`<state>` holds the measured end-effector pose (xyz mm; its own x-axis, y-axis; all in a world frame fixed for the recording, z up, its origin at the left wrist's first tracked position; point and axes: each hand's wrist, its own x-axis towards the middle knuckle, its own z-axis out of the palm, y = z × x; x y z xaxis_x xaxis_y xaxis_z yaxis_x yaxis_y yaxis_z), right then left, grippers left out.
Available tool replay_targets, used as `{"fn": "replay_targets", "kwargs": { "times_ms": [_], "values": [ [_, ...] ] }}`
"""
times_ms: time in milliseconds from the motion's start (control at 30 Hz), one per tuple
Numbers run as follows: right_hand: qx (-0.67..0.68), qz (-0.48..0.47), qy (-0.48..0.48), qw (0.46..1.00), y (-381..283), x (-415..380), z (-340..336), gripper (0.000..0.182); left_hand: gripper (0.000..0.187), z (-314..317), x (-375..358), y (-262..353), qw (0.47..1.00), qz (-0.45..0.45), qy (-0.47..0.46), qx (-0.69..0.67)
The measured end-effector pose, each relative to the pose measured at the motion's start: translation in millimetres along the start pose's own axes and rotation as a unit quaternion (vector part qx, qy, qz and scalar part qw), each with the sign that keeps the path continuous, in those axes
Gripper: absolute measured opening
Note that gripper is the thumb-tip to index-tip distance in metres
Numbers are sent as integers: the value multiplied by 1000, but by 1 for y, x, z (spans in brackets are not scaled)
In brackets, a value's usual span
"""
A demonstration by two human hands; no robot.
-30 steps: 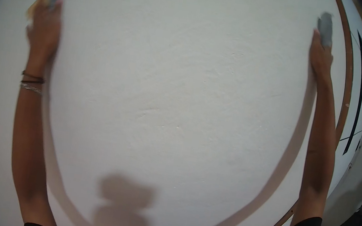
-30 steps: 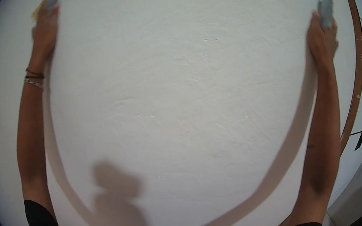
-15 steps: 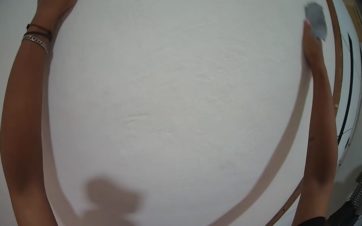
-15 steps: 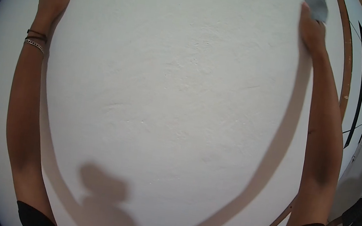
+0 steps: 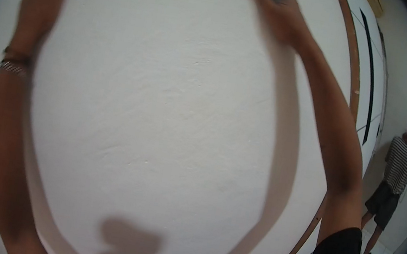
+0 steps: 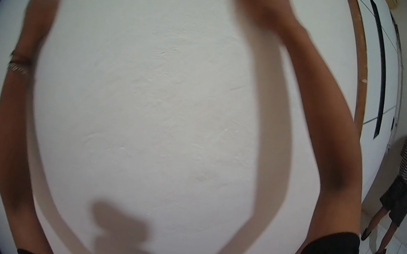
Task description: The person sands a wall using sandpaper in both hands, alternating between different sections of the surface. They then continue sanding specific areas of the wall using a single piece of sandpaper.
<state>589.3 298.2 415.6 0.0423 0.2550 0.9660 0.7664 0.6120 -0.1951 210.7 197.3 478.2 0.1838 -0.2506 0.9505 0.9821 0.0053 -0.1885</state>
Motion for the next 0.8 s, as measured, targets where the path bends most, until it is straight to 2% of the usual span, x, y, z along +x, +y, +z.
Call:
{"fn": "replay_targets", "kwargs": {
  "times_ms": [33, 100, 133, 167, 200, 233, 267, 300, 333, 367, 400, 433, 467, 500, 533, 633, 700, 767, 800],
  "values": [
    [5, 47, 44, 998, 26, -9, -16, 63, 51, -9, 5, -26, 997, -68, -22, 29],
    [13, 48, 149, 988, 131, -3, -30, 73, 54, -16, 8, -70, 989, -95, -51, 104],
    [9, 132, 164, 978, 179, -4, -47, 74, 55, -19, 9, -83, 985, -103, -59, 127],
    [5, 218, 179, 959, 210, -4, -52, 76, 56, -20, 10, -90, 979, -123, 8, 164],
    [-23, 235, 202, 950, 212, -8, -49, 75, 57, -21, 12, -90, 966, -144, 75, 201],
    [-49, 245, 226, 942, 170, -12, -43, 75, 57, -47, 10, -114, 966, -146, 81, 198],
    [-61, 280, 241, 927, 114, -17, -42, 73, 52, -50, 9, -113, 961, -101, 84, 244],
    [11, 231, 246, 941, 75, -21, -37, 70, 49, -48, 7, -106, 951, -55, 87, 290],
    [4, 205, 230, 951, 36, -18, -29, 62, 40, -42, -2, -92, 891, 76, 85, 438],
    [-46, 101, 207, 972, -8, -20, -19, 52, 37, -47, -9, -62, 854, 130, 37, 502],
    [-77, 28, 161, 984, -43, -16, -11, 48, 38, -58, -21, -13, 849, 104, 6, 518],
    [-103, -51, 115, 987, -79, -13, -3, 46, 40, -51, -20, 9, 944, 88, 79, 307],
    [-121, -128, 71, 982, -115, -10, 5, 47, 44, -55, -20, 27, 953, 113, 94, 263],
    [-128, -145, 128, 973, -175, -29, -11, 56, 44, -77, -6, 32, 953, 113, 100, 262],
    [-113, -179, 134, 968, -196, -39, -23, 55, 45, -92, 2, 44, 953, 115, 100, 261],
    [-83, -225, 110, 964, -187, -50, -33, 53, 48, -70, 7, 61, 963, 100, 98, 229],
    [-80, -235, 108, 963, -188, -44, -33, 52, 49, -78, 19, 55, 954, 94, 44, 281],
    [-2, -295, 226, 928, -175, -33, -14, 42, 51, -68, 28, 29, 958, 80, 72, 265],
    [-1, -297, 231, 926, -173, -30, -12, 42, 52, -67, 33, 25, 962, 75, 95, 244]
  ]
}}
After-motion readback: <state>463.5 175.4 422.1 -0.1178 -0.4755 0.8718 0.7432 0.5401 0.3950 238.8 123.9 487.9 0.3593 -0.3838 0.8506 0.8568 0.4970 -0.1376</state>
